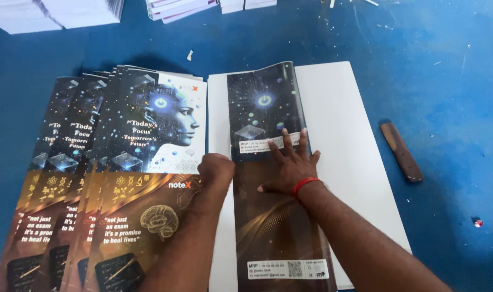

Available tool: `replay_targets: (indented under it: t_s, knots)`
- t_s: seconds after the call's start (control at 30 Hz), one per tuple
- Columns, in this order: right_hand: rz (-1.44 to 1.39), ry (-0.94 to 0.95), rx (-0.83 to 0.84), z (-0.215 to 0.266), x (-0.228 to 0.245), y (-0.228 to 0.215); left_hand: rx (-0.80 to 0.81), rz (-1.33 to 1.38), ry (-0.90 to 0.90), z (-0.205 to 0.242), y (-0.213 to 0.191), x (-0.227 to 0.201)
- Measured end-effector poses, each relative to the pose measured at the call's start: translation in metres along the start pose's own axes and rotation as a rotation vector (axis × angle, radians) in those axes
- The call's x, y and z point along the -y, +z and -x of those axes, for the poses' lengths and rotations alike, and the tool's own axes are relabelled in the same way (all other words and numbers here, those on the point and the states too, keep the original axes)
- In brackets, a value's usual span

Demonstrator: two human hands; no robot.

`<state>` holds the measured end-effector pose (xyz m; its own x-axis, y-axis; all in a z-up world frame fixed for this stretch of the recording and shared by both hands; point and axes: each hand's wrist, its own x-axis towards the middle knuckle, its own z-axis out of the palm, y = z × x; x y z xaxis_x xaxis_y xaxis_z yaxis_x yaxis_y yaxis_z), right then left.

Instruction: The person is binding books by folding a cover sheet over the spine of a book block and using a wooden tool to press and smooth the fold. They repeat this process for multiple books.

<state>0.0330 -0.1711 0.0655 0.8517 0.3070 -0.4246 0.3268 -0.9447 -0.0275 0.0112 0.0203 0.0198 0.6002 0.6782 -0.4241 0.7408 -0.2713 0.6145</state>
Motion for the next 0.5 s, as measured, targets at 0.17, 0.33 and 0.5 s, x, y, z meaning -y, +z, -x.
replay_targets:
  t_s: [0.17,0.33,0.5]
  knots:
    - [-0.02,0.005,-0.007,0.001,-0.001,-0.003,-0.116,-0.126,0.357,0.027,0.009,0.002]
    - [-0.017,0.015,0.019,0.005,0.003,-0.006,0.026,-0.366,0.422,0.056,0.008,-0.002]
    - [-0.049,0.021,-0.033,0.001,0.001,0.0,0.042,-0.152,0.9,0.061,0.037,0.02]
